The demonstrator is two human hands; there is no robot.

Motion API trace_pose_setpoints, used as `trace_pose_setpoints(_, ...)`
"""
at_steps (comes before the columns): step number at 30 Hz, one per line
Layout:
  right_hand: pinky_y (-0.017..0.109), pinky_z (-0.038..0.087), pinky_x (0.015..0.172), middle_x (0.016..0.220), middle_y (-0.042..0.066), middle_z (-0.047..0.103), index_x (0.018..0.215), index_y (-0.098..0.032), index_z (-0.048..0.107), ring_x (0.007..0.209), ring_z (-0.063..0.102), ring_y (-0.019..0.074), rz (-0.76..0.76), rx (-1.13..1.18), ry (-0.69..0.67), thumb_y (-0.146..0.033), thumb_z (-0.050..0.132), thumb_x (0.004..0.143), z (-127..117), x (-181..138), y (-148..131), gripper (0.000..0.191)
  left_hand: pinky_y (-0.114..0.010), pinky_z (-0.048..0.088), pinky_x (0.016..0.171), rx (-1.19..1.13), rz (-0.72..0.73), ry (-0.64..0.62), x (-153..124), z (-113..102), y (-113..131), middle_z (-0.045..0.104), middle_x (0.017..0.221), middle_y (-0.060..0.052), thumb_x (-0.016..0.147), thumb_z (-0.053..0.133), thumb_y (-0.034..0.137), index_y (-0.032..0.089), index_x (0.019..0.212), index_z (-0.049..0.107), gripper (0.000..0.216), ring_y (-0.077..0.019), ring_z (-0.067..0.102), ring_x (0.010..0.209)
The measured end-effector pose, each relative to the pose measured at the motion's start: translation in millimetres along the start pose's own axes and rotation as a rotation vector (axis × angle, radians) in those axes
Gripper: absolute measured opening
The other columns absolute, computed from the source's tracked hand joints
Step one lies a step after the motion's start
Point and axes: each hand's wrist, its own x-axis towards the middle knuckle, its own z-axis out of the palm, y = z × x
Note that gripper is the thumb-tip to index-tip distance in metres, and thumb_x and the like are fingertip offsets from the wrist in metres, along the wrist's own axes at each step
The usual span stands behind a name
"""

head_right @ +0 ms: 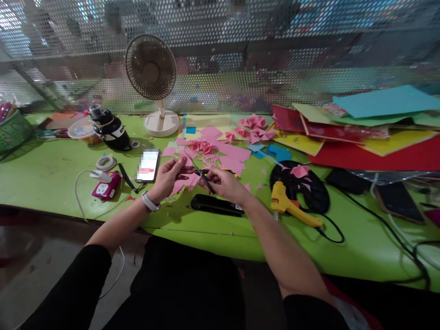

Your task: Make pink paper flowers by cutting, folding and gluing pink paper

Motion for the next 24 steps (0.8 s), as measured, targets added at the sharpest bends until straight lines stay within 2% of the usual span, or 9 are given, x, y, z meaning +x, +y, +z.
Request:
trace_pose_setpoints(7, 0.028, 0.043, 0.056, 0.064, -0.002, 0.058, 0.073, -0.022, 0.053, 0.060, 0.054, 0.0141, 0.006, -0.025, 0.006, -0.064, 0.083, 0.055, -0.4, 0.5, -2.0, 0.055, -0.021, 0.054, 0.062, 0.059, 0.007, -0.045, 1.8, -3.4, -1.3, 0.077, 0.082, -0.008, 0.079, 0.073, 0.057, 0.013, 0.085, 0.062, 0.045, -0.0132, 0.073, 0.069)
trace_pose_setpoints(14, 0.027, 0.041, 0.053, 0.060, -0.004, 0.053, 0.072, -0.022, 0.052, 0.057, 0.052, 0.0132, 0.009, -0.014, 0.001, -0.064, 0.083, 0.056, 0.4, 1.7, 0.6, 0.054, -0.019, 0.053, 0.060, 0.057, 0.014, -0.020, 3.1, -3.6, -2.6, 0.076, 0.083, -0.008, 0.080, 0.071, 0.059, 0.014, 0.089, 0.062, 0.046, -0.0154, 0.075, 0.075)
trace_pose_setpoints(24, 0.029, 0.044, 0.058, 0.066, -0.002, 0.059, 0.076, -0.023, 0.053, 0.063, 0.057, 0.0164, -0.020, -0.016, -0.003, -0.065, 0.080, 0.060, 4.9, 3.2, 1.8, 0.053, -0.019, 0.054, 0.063, 0.040, 0.020, -0.040, 2.7, -2.4, -2.4, 0.074, 0.079, -0.004, 0.078, 0.075, 0.056, 0.014, 0.086, 0.062, 0.044, -0.0151, 0.075, 0.075)
